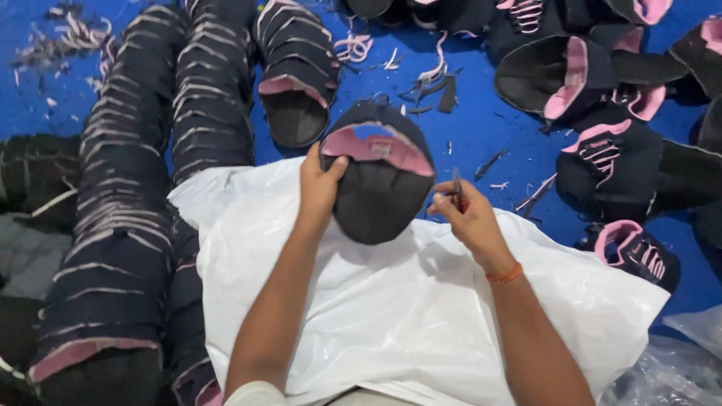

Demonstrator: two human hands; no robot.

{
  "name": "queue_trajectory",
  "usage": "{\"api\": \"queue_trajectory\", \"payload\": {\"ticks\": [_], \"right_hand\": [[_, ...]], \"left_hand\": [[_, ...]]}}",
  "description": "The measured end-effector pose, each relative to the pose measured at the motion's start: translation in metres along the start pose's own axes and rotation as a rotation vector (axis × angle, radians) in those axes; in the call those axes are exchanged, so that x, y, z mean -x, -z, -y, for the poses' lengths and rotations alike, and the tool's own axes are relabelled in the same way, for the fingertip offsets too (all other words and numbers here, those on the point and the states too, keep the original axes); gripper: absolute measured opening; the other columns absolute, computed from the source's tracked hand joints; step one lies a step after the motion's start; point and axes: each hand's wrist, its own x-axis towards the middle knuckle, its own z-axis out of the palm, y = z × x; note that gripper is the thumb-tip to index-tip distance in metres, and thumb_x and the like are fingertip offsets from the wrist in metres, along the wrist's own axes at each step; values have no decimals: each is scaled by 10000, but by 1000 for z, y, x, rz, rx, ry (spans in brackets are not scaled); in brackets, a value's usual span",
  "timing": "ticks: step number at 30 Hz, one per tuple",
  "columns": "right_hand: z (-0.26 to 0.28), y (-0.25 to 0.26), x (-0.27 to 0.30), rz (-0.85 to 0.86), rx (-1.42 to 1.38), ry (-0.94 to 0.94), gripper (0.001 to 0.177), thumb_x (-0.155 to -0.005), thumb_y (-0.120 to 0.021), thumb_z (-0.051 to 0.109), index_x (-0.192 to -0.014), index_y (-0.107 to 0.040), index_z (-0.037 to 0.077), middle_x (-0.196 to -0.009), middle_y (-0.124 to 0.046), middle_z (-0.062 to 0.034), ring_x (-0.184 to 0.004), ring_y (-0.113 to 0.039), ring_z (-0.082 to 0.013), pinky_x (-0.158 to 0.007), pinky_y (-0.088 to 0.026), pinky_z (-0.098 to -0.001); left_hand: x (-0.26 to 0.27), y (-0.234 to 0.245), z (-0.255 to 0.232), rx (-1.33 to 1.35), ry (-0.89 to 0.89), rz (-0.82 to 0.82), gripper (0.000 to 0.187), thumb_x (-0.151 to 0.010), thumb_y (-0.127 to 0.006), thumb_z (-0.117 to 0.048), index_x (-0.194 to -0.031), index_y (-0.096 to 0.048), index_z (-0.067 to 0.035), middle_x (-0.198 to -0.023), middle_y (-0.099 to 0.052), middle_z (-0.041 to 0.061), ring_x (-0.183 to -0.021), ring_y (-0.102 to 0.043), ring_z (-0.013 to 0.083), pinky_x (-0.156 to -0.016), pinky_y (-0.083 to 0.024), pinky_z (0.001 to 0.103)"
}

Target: The person sits on a blue floor and uses scissors to trim excess threads and fabric from the edges of black shoes with pink accents. They handle the shoes one by one, cutting loose material and placing the finished items aside.

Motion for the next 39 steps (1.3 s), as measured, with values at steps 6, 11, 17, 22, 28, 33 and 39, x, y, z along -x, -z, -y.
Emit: {"api": "queue_trajectory", "payload": {"ticks": [6,11,17,22,28,33,39], "right_hand": [[-7,5,3,43,57,126,221,-968,-696,213,-1108,-677,42,-815,-705,-16,-715,-605,-44,-601,-438,-211],[-8,3,0,-11,134,95,205,-954,-692,196,-1076,-685,32,-787,-698,-32,-717,-643,-75,-604,-449,-231],[-12,1,-6,-28,307,61,238,-938,-687,219,-1070,-686,21,-759,-720,-43,-694,-636,-87,-599,-458,-245],[0,-10,-14,-34,428,-15,254,-936,-686,229,-1088,-691,26,-738,-716,-55,-686,-636,-106,-595,-458,-264],[-5,-28,-25,60,556,-58,269,-914,-698,214,-1109,-688,28,-699,-692,-80,-682,-696,-134,-609,-496,-280],[1,-32,-25,101,566,-68,282,-899,-705,197,-1121,-676,25,-716,-695,-86,-677,-710,-151,-629,-533,-293],[8,-27,-13,88,538,-37,275,-895,-703,181,-1121,-672,28,-776,-743,-84,-709,-723,-157,-656,-547,-302]], "left_hand": [[-59,70,-11,-240,-177,-47,342,-906,-678,0,-1246,-642,2,-1123,-721,81,-1024,-670,166,-939,-525,305],[-158,160,80,-277,138,-318,345,-806,-635,51,-1144,-697,20,-965,-705,84,-843,-634,188,-756,-507,351],[-220,171,168,-134,355,-379,442,-684,-597,112,-1087,-732,-9,-870,-712,67,-746,-657,196,-660,-529,354],[-237,155,189,-190,159,-435,381,-749,-630,74,-1110,-724,0,-926,-716,109,-803,-648,214,-711,-513,359],[-245,157,229,-734,-71,-554,500,-812,-773,-54,-1273,-589,9,-1114,-689,234,-1030,-662,402,-880,-517,449],[-217,99,147,-994,120,-641,648,-828,-784,-128,-1367,-448,0,-1292,-566,266,-1163,-586,455,-972,-468,508],[-178,53,155,-1443,-102,-478,679,-948,-711,-247,-1493,-408,20,-1475,-447,248,-1375,-455,432,-1159,-382,540]]}}
